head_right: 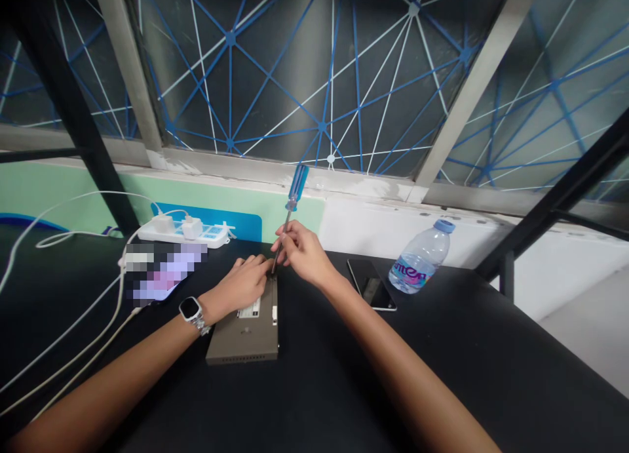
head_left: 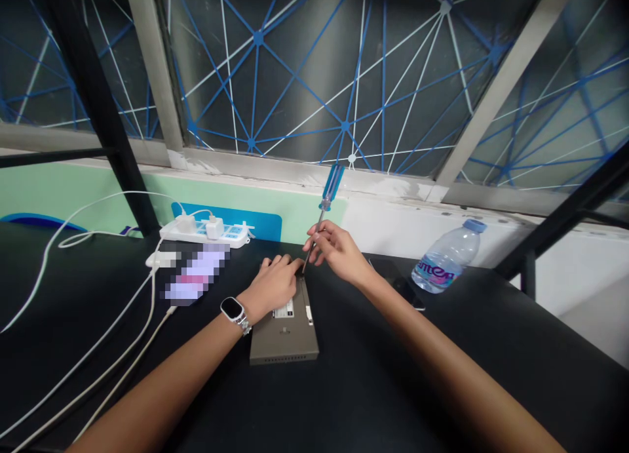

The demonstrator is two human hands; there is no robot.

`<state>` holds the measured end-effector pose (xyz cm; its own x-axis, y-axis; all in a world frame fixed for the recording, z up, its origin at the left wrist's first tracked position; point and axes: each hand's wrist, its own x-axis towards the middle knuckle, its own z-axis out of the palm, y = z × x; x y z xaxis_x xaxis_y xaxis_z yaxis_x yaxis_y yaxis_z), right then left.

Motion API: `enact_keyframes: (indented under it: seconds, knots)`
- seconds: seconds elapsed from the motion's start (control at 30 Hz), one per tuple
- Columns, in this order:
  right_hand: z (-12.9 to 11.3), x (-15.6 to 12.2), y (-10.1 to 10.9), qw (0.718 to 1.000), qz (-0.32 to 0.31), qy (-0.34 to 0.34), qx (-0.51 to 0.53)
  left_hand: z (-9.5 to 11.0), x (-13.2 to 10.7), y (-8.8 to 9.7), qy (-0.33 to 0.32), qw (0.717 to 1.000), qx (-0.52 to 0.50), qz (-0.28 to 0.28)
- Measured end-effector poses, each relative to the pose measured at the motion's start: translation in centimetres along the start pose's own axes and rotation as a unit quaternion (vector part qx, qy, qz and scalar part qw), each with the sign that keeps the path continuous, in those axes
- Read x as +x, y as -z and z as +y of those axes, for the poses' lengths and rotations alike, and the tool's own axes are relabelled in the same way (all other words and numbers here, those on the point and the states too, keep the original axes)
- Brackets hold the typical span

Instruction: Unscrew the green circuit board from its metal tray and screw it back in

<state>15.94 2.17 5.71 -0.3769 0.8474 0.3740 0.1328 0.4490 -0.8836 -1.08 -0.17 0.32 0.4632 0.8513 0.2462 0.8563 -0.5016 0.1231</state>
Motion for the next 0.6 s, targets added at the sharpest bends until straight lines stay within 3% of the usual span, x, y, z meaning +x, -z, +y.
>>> enact_keyframes:
  seconds: [0.2,0.4,0.6]
  knots:
    - [0.9,-2.4,0.1,0.993,0.069,-0.016,0.09,-0.5,-0.3,0.1,-0.005,0.997,-0.07,0.022]
    - [2.5,-6.9,-0.3,0.959,0.173,-0.052,0.216,-1.6,-2.8,1.1,-0.062,0.979,-0.186,0.063]
    - [2.3,-7.9,-1.5,0.926,0.236,-0.089,0.282,-1.3,-3.1,1.5,-0.045,0.953,-0.292,0.067]
